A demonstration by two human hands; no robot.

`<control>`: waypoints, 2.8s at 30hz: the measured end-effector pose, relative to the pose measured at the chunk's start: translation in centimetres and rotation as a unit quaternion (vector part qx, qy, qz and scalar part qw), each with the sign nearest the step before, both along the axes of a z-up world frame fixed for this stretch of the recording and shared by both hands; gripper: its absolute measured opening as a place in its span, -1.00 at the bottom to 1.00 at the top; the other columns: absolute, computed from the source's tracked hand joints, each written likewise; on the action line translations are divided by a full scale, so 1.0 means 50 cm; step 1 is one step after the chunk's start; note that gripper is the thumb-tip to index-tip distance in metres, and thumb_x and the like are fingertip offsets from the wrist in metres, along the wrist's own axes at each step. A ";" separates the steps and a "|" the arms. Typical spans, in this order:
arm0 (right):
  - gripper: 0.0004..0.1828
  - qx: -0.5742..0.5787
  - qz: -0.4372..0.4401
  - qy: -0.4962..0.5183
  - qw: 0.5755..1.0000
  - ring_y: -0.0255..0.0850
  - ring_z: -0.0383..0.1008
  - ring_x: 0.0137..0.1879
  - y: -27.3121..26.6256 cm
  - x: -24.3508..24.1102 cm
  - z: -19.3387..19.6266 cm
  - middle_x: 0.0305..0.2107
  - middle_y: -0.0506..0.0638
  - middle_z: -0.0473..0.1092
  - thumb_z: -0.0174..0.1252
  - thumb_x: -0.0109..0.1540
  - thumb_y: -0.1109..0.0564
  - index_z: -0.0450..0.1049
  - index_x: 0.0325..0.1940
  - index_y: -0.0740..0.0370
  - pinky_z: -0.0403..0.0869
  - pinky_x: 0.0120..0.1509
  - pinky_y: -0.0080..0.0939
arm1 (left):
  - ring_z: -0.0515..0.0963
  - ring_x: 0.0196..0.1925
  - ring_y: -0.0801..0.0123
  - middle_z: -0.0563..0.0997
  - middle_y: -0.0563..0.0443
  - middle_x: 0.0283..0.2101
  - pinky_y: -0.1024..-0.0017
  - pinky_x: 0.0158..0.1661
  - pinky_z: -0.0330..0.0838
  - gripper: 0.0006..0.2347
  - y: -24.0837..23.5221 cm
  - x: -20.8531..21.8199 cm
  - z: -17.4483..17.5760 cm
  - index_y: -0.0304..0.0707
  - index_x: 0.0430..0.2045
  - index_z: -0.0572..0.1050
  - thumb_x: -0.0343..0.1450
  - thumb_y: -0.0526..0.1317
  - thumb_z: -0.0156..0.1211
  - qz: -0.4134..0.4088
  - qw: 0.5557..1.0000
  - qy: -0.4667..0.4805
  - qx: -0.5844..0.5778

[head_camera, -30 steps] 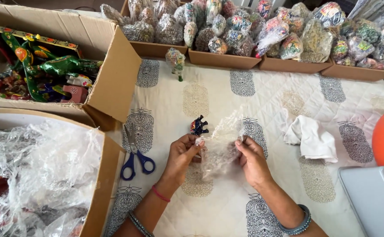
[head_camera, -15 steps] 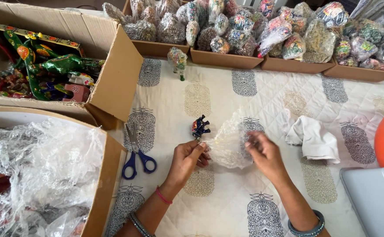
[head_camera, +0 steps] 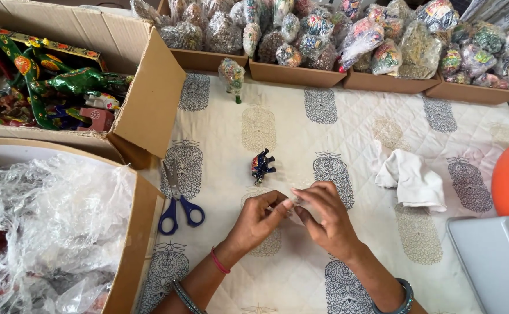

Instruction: Wrapping small figurines in tissue paper and bubble wrap.

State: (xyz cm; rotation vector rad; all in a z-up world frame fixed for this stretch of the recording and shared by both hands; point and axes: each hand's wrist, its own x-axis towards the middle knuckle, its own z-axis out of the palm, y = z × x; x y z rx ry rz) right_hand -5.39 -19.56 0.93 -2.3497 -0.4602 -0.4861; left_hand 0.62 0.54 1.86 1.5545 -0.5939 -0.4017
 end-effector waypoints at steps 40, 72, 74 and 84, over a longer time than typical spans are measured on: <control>-0.88 -0.060 0.022 -0.124 0.990 -0.13 0.35 -0.20 0.057 -0.028 0.006 -0.49 -0.03 0.38 0.29 0.17 0.24 0.48 -0.36 0.33 0.39 -0.22 -0.13 | 0.50 -0.50 0.55 0.53 0.09 -0.47 0.53 -0.46 0.53 -0.83 0.011 0.045 -0.065 -0.44 -0.39 0.50 0.48 -0.24 0.17 0.285 0.940 0.100 -0.157; -0.75 0.357 -0.105 0.261 0.891 -0.48 0.22 -0.41 -0.145 0.049 -0.134 -0.53 -0.21 0.37 0.22 0.33 0.11 0.59 -0.31 0.35 0.24 -0.37 -0.39 | 0.58 -0.02 -0.10 0.51 -0.37 -0.01 0.03 0.06 0.50 -0.67 0.486 -0.123 0.224 -0.42 0.08 0.51 0.45 -0.25 0.09 0.370 0.708 -0.352 0.488; -0.76 0.318 -0.121 0.276 0.899 -0.47 0.23 -0.44 -0.138 0.040 -0.114 -0.55 -0.20 0.38 0.20 0.33 0.08 0.60 -0.27 0.32 0.26 -0.39 -0.39 | 0.55 0.00 -0.10 0.52 -0.28 -0.01 -0.03 0.08 0.36 -0.68 0.488 -0.096 0.244 -0.39 0.02 0.54 0.43 -0.22 0.07 0.335 0.725 -0.326 0.506; -0.70 0.264 -0.134 0.262 0.919 -0.41 0.29 -0.38 -0.141 0.043 -0.150 -0.47 -0.03 0.47 0.21 0.35 0.07 0.66 -0.08 0.40 0.29 -0.32 -0.41 | 0.53 0.09 0.16 0.60 -0.09 -0.06 -0.15 0.37 -0.09 -0.64 0.531 -0.039 0.212 -0.27 0.06 0.45 0.56 0.01 -0.07 0.166 0.790 -0.171 0.565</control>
